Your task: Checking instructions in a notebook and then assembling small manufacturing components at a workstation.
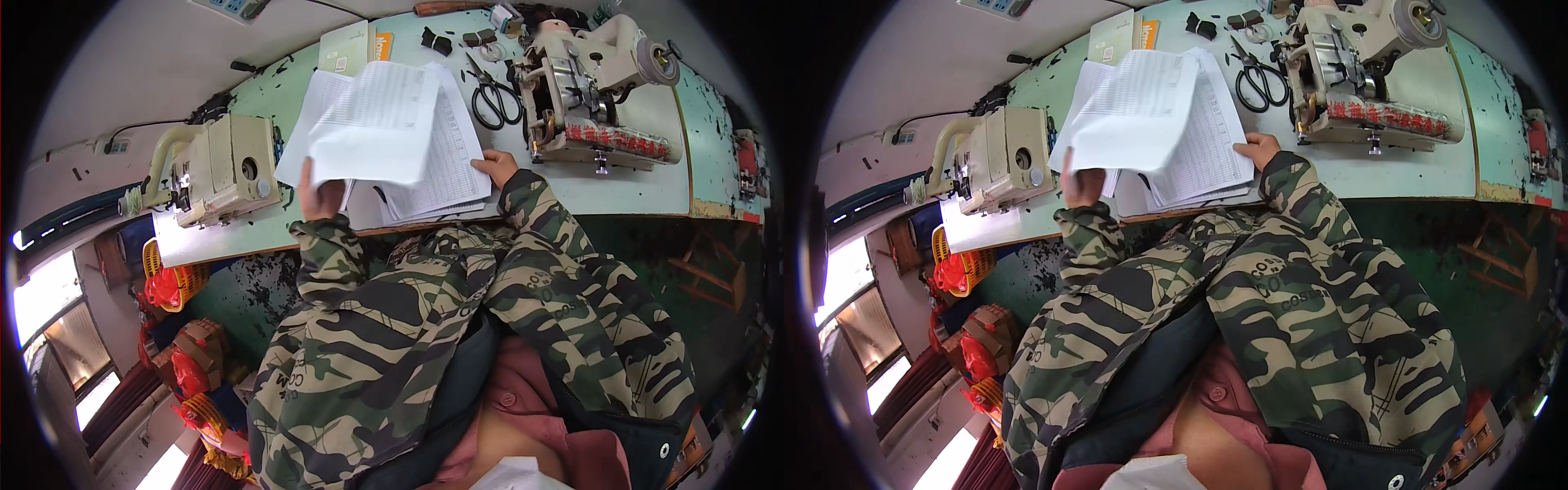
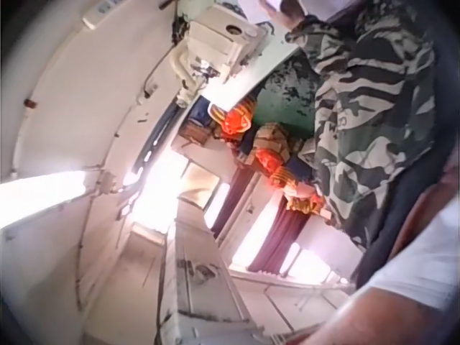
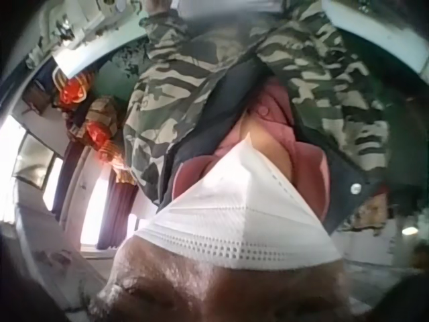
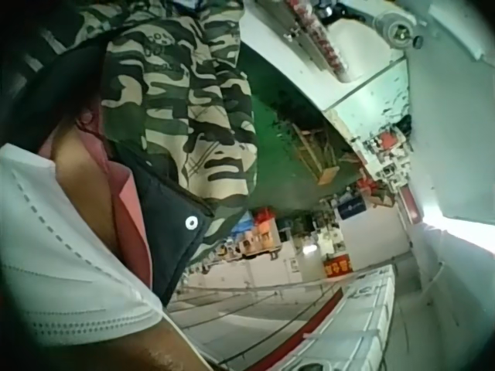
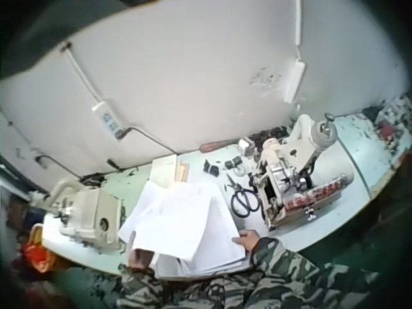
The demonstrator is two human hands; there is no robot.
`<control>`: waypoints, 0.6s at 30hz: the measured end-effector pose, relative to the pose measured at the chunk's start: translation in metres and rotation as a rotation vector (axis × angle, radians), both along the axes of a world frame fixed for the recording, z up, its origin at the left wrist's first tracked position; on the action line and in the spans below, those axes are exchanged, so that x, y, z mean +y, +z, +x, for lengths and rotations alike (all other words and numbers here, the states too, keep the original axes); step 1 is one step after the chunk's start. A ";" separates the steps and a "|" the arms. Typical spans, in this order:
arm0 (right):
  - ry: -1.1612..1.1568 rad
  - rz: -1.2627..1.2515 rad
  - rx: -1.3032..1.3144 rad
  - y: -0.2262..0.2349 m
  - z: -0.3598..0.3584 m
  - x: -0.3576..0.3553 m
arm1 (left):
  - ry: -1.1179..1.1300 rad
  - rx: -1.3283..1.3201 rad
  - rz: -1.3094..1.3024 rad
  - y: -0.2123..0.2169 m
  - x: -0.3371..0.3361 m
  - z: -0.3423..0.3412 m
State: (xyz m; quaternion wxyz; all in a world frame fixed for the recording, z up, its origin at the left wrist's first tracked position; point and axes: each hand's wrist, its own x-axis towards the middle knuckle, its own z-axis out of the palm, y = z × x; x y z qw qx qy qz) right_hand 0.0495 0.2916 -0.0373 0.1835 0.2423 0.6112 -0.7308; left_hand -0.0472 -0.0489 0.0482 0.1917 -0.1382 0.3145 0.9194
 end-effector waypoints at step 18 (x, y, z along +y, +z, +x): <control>0.024 0.216 0.252 0.044 -0.004 0.000 | -0.321 1.611 -1.664 0.047 0.136 -0.036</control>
